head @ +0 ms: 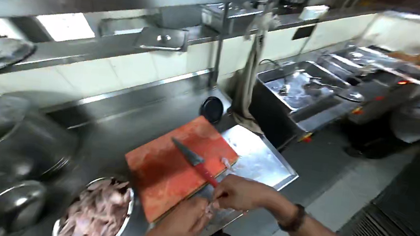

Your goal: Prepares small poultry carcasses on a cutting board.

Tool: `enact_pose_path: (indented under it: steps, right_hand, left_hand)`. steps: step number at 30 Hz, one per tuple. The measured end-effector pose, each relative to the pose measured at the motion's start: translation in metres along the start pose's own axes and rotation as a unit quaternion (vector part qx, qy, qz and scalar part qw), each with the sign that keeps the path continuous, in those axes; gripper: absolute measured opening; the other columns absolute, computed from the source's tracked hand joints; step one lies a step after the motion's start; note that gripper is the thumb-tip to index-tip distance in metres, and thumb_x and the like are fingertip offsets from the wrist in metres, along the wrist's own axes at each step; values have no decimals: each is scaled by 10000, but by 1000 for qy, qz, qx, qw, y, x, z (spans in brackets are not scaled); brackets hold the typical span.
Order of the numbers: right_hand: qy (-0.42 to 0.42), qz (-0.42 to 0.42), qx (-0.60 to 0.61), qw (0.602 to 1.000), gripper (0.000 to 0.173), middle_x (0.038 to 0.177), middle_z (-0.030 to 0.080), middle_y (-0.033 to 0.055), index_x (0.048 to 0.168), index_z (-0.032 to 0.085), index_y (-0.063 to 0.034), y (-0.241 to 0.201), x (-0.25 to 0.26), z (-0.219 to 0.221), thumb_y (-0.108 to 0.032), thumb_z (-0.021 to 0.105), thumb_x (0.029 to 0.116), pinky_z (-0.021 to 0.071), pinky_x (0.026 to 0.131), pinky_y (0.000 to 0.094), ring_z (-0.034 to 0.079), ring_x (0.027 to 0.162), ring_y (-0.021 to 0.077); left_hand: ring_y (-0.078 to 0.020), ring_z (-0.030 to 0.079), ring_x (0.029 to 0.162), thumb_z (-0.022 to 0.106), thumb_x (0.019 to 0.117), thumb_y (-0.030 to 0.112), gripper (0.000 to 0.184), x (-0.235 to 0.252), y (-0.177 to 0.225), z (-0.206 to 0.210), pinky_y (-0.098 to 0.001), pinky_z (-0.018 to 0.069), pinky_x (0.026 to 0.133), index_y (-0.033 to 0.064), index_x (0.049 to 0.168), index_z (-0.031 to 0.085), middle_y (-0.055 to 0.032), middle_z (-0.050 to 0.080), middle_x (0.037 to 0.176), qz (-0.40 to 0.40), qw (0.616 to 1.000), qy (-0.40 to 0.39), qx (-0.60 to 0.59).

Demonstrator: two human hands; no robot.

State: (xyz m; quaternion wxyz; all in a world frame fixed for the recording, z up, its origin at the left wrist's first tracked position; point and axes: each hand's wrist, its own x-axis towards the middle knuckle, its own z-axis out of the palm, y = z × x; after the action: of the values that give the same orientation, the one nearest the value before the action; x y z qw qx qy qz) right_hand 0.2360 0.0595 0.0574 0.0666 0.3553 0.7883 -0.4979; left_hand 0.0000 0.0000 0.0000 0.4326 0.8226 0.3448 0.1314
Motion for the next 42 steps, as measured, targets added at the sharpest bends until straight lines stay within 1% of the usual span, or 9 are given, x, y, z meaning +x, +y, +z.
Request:
enact_pose_path:
  steps: [6, 13, 16, 19, 22, 26, 31, 37, 42]
  right_hand:
    - [35, 29, 193, 980, 278, 657, 547, -2, 1001, 690, -82, 3, 26, 12, -309, 539, 1059, 442, 446, 284, 477, 464, 100]
    - [125, 142, 433, 882, 257, 606, 486, -46, 998, 644, -100, 8, 57, 52, -271, 473, 1086, 375, 393, 221, 402, 419, 62]
    - [109, 172, 428, 881, 287, 576, 471, -58, 963, 657, -116, 15, 69, 51, -308, 481, 1084, 363, 393, 218, 393, 412, 55]
    - [130, 172, 440, 872, 318, 598, 476, -55, 955, 639, -114, 21, 79, 49, -373, 503, 1081, 371, 398, 215, 395, 417, 56]
    - [248, 127, 417, 865, 312, 750, 581, 14, 1151, 549, -75, 17, 85, 58, -374, 564, 1062, 484, 482, 262, 529, 516, 105]
    - [334, 54, 99, 936, 480, 957, 703, 66, 1253, 583, -52, 5, 75, 93, -443, 640, 980, 609, 710, 402, 696, 755, 188]
    - [390, 14, -131, 911, 232, 988, 738, 111, 1143, 746, -102, 0, 67, 108, -200, 569, 1029, 626, 773, 425, 744, 870, 260]
    - [297, 101, -55, 948, 255, 970, 729, 133, 1048, 731, -28, -12, 59, 100, -155, 512, 1021, 580, 859, 448, 719, 920, 272]
    - [319, 127, 187, 920, 277, 829, 698, 73, 1038, 695, -36, 11, 79, 111, -226, 494, 1058, 620, 640, 373, 689, 639, 173]
  left_hand:
    - [-168, 651, 741, 560, 1039, 267, 278, -16, -22, -9, -367, 580, 720, 29, 1140, 661, -100, 670, 917, -56, 986, 128, -95]
    - [-164, 657, 1122, 564, 994, 246, 332, -25, -55, 6, -368, 558, 982, 98, 1266, 685, -94, 663, 1251, -146, 962, 225, -45]
    - [-228, 682, 1077, 530, 1043, 269, 366, -26, -58, 1, -428, 540, 997, 17, 1280, 652, -166, 690, 1194, -162, 974, 127, -96]
    - [-213, 702, 855, 474, 1074, 284, 376, -25, -55, -1, -426, 591, 820, -3, 1266, 621, -149, 702, 996, -181, 963, 75, -185]
    - [-170, 713, 808, 452, 1078, 293, 365, -21, -52, 4, -384, 621, 754, 17, 1252, 615, -98, 707, 964, -218, 930, 127, -267]
    - [-115, 694, 759, 434, 1070, 234, 308, -15, -48, 9, -328, 606, 716, 27, 1185, 631, -46, 707, 905, -239, 909, 204, -274]
    - [-127, 699, 756, 423, 1073, 240, 313, -13, -50, 13, -338, 611, 722, 21, 1153, 631, -48, 699, 882, -240, 914, 182, -271]
    - [-172, 709, 757, 441, 1059, 267, 320, -8, -49, 21, -408, 610, 755, 52, 1097, 676, -65, 709, 855, -246, 939, 172, -168]
    - [-330, 672, 1132, 475, 1045, 292, 387, 2, -37, 28, -530, 517, 1017, 5, 1237, 651, -195, 694, 1169, -298, 948, 114, -20]
